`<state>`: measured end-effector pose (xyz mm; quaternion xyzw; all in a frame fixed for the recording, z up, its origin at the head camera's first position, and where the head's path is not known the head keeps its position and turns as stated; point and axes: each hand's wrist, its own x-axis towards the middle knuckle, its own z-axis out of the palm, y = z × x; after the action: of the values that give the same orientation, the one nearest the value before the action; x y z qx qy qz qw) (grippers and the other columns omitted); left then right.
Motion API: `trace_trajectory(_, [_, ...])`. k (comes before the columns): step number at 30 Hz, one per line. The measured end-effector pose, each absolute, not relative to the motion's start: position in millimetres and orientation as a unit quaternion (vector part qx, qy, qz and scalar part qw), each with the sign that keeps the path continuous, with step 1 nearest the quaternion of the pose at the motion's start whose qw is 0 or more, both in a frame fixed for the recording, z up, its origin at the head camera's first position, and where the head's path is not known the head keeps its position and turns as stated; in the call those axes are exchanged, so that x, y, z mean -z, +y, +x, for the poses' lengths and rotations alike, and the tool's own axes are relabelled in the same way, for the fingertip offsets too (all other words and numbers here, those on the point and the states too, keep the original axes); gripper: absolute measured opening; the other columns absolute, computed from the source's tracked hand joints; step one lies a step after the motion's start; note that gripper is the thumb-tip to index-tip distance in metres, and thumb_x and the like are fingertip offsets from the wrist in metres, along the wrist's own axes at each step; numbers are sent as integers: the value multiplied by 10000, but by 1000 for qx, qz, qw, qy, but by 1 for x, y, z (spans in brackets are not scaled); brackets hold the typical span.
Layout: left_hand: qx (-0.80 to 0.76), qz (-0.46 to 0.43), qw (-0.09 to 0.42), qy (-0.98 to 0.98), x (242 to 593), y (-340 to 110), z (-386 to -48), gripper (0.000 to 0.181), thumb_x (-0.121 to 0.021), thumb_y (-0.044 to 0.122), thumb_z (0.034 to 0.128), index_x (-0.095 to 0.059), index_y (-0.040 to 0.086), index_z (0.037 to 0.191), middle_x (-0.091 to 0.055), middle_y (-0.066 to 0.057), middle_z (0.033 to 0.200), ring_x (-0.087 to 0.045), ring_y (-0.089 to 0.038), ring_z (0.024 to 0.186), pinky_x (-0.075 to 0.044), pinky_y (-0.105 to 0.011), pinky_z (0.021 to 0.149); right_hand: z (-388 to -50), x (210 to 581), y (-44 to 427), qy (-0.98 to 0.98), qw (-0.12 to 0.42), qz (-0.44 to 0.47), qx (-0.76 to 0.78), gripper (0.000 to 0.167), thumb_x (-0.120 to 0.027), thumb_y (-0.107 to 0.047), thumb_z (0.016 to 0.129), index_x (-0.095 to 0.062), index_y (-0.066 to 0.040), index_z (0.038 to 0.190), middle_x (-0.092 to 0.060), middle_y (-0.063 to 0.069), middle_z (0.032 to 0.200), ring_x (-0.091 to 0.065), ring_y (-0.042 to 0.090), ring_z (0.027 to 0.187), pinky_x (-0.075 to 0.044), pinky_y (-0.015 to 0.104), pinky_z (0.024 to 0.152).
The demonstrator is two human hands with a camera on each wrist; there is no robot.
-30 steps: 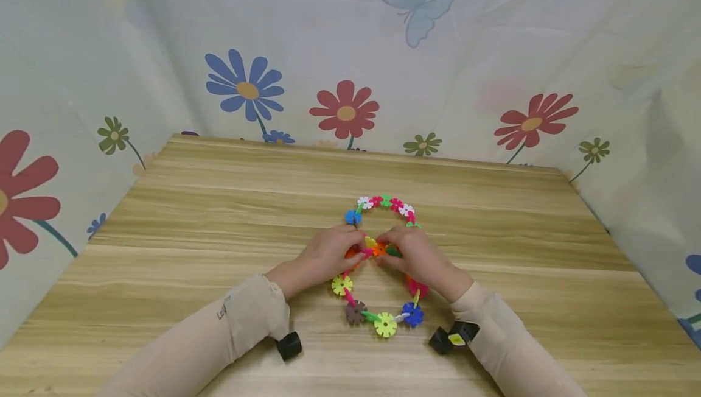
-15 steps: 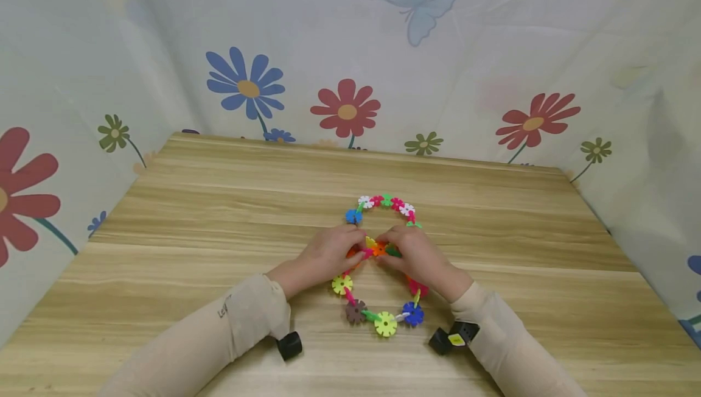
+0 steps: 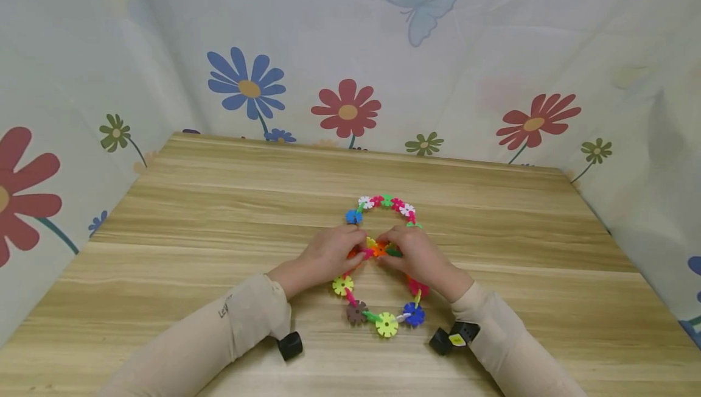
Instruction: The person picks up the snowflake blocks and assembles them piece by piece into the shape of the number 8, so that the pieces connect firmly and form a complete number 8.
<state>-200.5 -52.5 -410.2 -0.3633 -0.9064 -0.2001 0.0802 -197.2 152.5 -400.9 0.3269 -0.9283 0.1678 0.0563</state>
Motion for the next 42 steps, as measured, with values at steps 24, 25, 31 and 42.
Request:
trace_trajectory(24, [197, -372, 110, -901, 413, -50, -198, 84, -700, 167, 857, -628, 143, 823, -628, 32, 811, -528, -94, 664, -429, -205, 580, -193, 401, 149, -919, 68, 352, -166, 283, -751, -237, 830, -716, -43, 1033, -720, 55, 983, -665, 195, 917, -532, 359, 849])
trace_trajectory(25, [197, -372, 111, -900, 413, -50, -198, 82, -699, 160, 855, -628, 142, 820, -625, 30, 810, -531, -94, 666, -433, -206, 584, -193, 401, 149, -918, 70, 354, -166, 280, -750, -236, 831, -718, -43, 1031, -722, 57, 987, -668, 197, 921, -532, 361, 850])
trace_trajectory(31, [202, -355, 95, -908, 414, -51, -199, 69, -693, 149, 849, -634, 144, 814, -607, 36, 803, -511, -78, 666, -428, -193, 585, -194, 403, 147, -917, 74, 353, -170, 289, -747, -241, 834, -715, -45, 1044, -720, 59, 1004, -663, 199, 945, -516, 376, 884])
trace_trajectory(42, [188, -341, 62, -919, 409, -55, -203, 82, -707, 213, 856, -651, 154, 846, -612, 51, 814, -495, -69, 677, -424, -184, 595, -196, 407, 146, -915, 92, 357, -162, 319, -761, -255, 823, -704, -57, 1067, -708, 49, 1015, -654, 200, 970, -501, 389, 917])
